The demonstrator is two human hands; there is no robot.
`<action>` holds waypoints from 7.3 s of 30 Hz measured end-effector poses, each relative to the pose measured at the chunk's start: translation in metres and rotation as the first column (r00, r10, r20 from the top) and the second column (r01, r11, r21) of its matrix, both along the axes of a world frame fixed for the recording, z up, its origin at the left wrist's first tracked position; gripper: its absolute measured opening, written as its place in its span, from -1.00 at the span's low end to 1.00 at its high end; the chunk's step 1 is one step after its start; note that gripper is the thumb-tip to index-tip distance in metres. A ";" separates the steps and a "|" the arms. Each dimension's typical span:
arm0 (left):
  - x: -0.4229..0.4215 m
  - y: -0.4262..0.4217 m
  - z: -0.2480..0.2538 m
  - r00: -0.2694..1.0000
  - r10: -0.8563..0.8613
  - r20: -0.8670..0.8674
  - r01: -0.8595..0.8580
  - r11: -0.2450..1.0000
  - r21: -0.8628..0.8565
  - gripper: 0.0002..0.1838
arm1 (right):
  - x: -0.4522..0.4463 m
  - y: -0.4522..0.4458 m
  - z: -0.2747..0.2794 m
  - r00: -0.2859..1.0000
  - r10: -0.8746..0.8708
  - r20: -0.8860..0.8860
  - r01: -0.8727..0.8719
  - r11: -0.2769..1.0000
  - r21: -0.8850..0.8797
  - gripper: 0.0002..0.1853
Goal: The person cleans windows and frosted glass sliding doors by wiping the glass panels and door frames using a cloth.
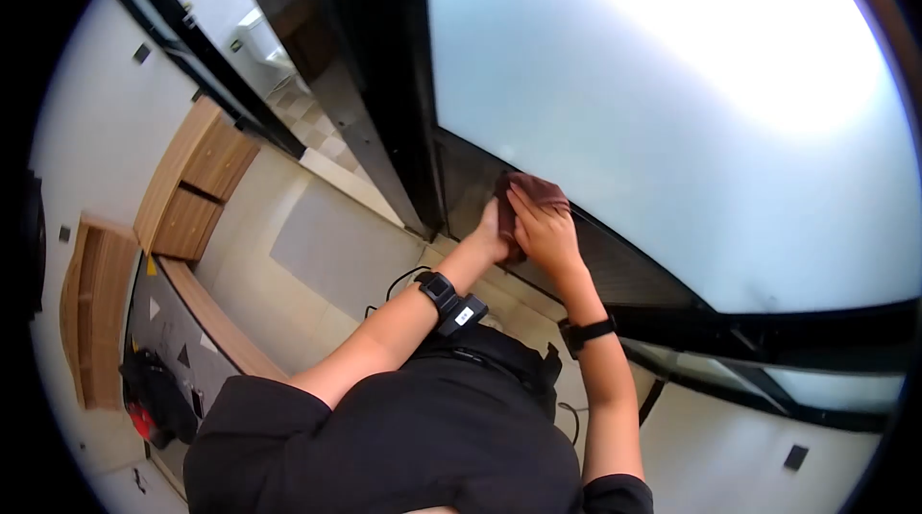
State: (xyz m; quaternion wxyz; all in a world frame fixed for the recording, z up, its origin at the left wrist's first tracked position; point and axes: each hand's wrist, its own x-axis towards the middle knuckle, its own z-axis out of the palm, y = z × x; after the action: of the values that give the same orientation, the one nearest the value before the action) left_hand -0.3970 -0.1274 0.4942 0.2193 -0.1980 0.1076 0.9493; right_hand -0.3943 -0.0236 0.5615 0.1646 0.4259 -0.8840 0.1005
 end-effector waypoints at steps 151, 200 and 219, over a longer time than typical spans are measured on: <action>-0.047 -0.134 0.208 0.131 -0.933 -0.336 -0.933 -0.230 0.277 -0.45 | 0.003 -0.006 0.052 0.808 -0.567 0.159 0.442 0.406 -0.800 -0.35; -0.050 -0.101 0.216 0.277 -0.941 -0.195 -0.776 -0.339 0.531 -0.48 | -0.081 -0.090 0.057 0.543 -0.746 0.385 0.389 -0.182 -0.903 -0.25; -0.033 -0.167 0.184 0.202 -0.931 0.305 -0.969 -0.145 0.199 -0.49 | -0.158 -0.302 -0.106 0.310 -0.516 0.798 0.548 -0.589 -0.594 -0.42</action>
State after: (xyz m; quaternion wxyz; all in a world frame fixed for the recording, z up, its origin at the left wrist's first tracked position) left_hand -0.4304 -0.2949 0.6784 0.2041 -0.4729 -0.8462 0.1367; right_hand -0.5523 -0.3257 0.4552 0.4086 -0.4376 -0.5854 0.5466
